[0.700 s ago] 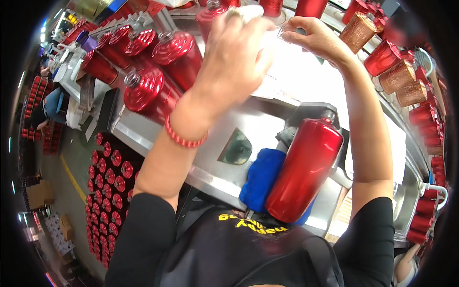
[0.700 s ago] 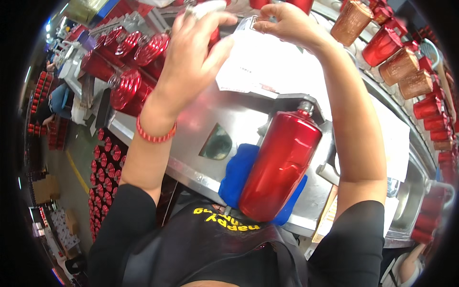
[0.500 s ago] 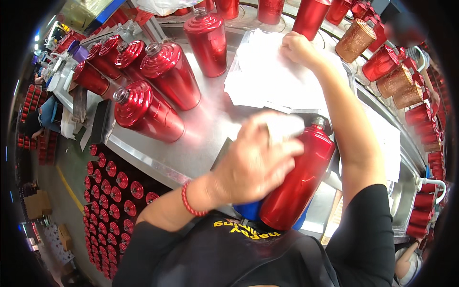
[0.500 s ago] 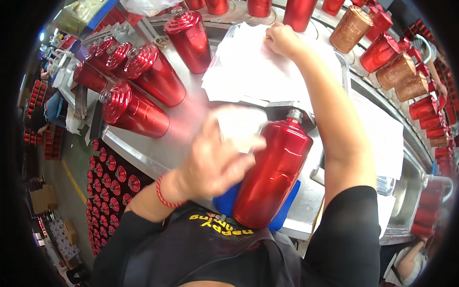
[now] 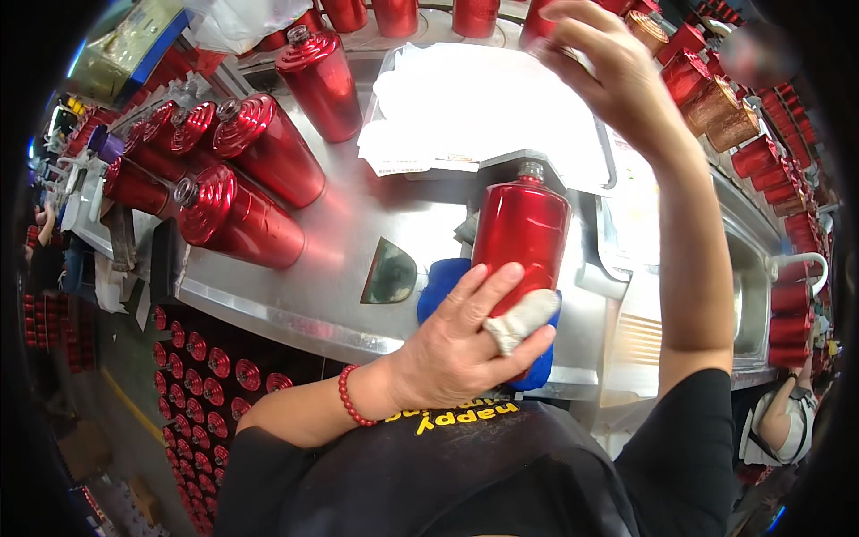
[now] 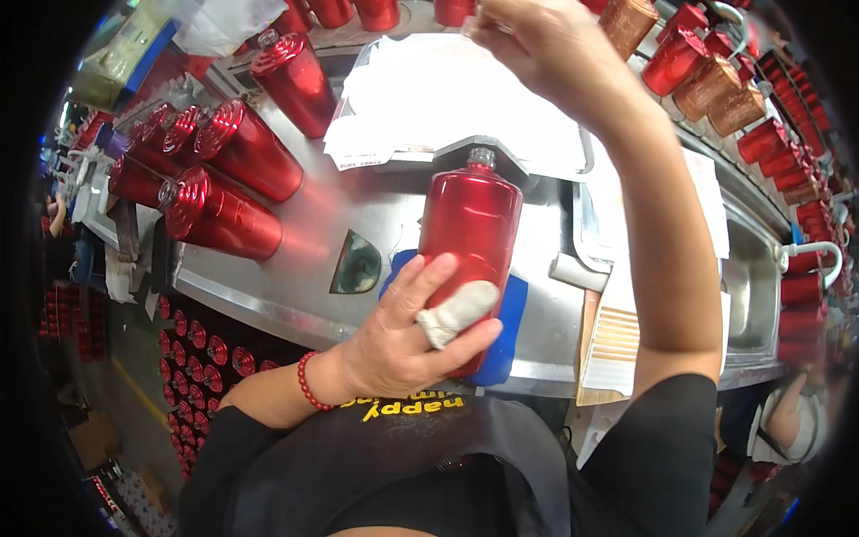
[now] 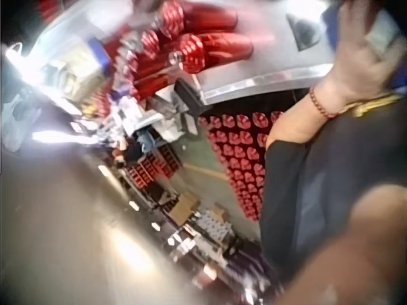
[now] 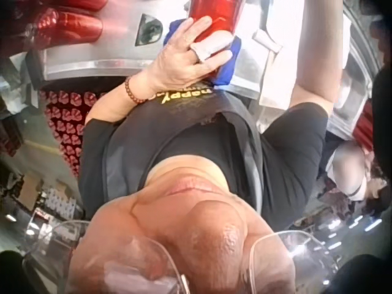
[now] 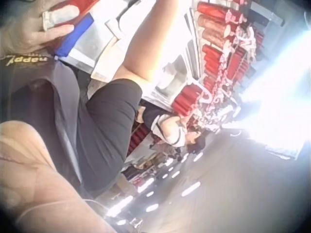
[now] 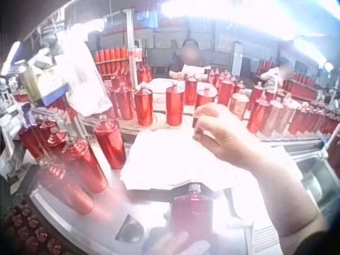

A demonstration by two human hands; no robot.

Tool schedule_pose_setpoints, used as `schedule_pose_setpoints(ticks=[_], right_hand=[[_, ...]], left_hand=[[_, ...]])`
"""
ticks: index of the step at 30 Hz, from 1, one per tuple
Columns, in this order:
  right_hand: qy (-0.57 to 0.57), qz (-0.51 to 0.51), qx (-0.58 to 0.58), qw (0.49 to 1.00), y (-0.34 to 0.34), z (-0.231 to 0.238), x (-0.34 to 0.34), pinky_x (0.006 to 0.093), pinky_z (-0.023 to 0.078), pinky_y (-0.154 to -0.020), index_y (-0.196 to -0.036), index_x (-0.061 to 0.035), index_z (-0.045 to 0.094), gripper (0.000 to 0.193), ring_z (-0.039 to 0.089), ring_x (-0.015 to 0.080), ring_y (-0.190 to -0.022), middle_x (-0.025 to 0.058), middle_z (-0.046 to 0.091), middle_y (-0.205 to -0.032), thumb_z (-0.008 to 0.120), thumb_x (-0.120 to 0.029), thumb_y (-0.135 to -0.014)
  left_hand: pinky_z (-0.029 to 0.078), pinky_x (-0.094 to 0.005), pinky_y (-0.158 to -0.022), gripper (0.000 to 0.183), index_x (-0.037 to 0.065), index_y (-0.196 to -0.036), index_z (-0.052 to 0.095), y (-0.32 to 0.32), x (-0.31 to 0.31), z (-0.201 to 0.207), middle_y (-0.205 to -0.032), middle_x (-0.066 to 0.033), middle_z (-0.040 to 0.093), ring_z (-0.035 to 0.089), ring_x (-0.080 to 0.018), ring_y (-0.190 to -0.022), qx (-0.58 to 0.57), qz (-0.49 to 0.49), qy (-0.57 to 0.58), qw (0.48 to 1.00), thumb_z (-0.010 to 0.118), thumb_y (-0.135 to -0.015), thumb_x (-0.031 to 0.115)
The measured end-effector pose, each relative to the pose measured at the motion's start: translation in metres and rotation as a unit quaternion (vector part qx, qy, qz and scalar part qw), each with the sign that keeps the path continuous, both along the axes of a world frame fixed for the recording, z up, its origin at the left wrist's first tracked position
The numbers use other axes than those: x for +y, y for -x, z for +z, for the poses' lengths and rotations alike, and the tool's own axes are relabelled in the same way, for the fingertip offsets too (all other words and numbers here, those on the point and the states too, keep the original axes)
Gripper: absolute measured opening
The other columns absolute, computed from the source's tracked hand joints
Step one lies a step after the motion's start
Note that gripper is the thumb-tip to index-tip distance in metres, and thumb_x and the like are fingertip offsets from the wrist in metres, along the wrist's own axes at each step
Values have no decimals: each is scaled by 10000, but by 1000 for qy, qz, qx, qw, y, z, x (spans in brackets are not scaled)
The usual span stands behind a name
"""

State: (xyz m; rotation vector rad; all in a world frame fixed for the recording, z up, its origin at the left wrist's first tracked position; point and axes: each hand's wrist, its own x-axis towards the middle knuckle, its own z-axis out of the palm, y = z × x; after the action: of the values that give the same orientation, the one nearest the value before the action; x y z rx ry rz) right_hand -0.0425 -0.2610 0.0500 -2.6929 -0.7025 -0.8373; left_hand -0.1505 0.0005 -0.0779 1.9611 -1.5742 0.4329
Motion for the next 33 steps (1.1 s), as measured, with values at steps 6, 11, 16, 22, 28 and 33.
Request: schedule_pose_setpoints(ticks=[6, 11, 16, 22, 28, 33], right_hand=[[36, -17, 2, 999, 107, 39, -14, 303, 552, -755, -862, -23, 639, 113, 693, 206, -1036, 122, 658, -1288, 700, -88, -933], [-6, -36, 50, 998, 163, 41, 4, 347, 538, -736, -808, 7, 603, 141, 686, 249, -966, 175, 654, -1229, 739, -15, -837], [-55, -52, 74, 994, 197, 40, 19, 419, 504, -858, -802, -3, 597, 172, 622, 366, -1048, 191, 638, -1183, 766, 11, -772], [-114, -20, 124, 986, 205, 36, 32, 412, 506, -882, -804, -13, 617, 164, 642, 357, -1043, 192, 642, -1163, 771, 15, -758], [-110, 31, 184, 976, 202, 50, 36, 435, 514, -915, -806, -26, 576, 139, 663, 324, -1107, 229, 638, -1201, 704, -35, -754], [-80, 56, 188, 977, 160, 14, 42, 311, 521, -726, -838, -5, 610, 172, 652, 190, -882, 153, 641, -1169, 734, -115, -885]], left_hand=[[388, -537, -1150, 894, 11, -1537, 348, 17, 42, -31, -1515, -319, 425, 460, -487, -1382, 318, 17, 93, 943, 828, -790, 110], [397, -518, -1135, 938, -39, -1574, 243, 18, 19, -16, -1536, -358, 373, 439, -509, -1392, 170, 49, 68, 982, 806, -854, 176], [347, -519, -1167, 921, -58, -1584, 211, 16, 20, -34, -1541, -355, 370, 432, -497, -1404, 170, 47, 96, 980, 745, -928, 306], [300, -576, -1165, 897, -99, -1566, 211, 18, 25, -36, -1494, -316, 463, 481, -451, -1382, 151, 62, 66, 984, 656, -977, 412], [286, -585, -1161, 913, -94, -1568, 224, 11, 23, -49, -1475, -319, 472, 443, -496, -1375, 159, 55, 74, 983, 641, -973, 459], [251, -581, -1167, 911, -74, -1581, 211, 12, 30, -57, -1534, -297, 410, 370, -479, -1434, 155, 80, 75, 982, 564, -996, 529]])
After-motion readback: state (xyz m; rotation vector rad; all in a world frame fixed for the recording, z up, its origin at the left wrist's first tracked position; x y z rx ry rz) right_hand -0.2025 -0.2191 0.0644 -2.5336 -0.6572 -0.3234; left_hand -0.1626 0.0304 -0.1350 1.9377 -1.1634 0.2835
